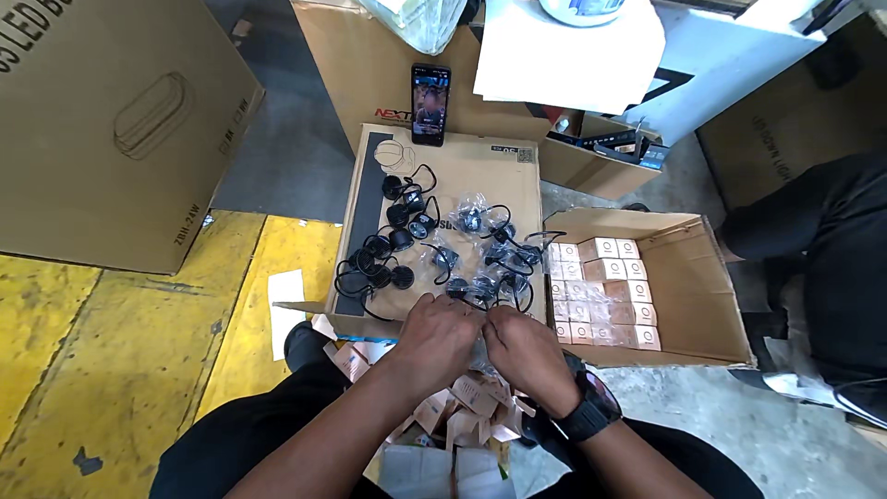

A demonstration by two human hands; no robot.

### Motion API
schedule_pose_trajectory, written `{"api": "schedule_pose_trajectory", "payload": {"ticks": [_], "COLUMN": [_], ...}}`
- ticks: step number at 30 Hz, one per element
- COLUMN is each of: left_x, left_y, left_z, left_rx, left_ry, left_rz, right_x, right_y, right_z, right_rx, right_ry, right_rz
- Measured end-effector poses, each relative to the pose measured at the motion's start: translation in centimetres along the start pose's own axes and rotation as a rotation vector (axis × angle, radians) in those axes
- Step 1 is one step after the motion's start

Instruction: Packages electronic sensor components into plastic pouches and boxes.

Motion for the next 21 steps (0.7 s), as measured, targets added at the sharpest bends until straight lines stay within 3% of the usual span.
{"api": "schedule_pose_trajectory", "payload": {"ticks": [15, 21], "left_x": [1.1, 1.6], "left_y": [1.0, 0.9], "left_z": [0.6, 0.9], "left_rx": [0.403, 0.466], "left_ry": [-0.206, -0.277], "left_rz": [0.005, -0.039], "right_x": [-0.2, -0.3], "right_y": [0.6, 0.2], "right_z": [-0.3, -0.3], "right_rx": [0.051, -0.005], "right_ry": [-0.007, -0.019], "right_rz": [-0.038, -0.078]}}
Point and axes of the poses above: each hand's wrist, its own z-axis away from the middle knuckle, its own y-axis out of the palm, x = y × z, the point moved 6 cm from there along -z, towards the middle knuckle, and after that the axes turned 3 degrees about y, right-handed, at the moved point
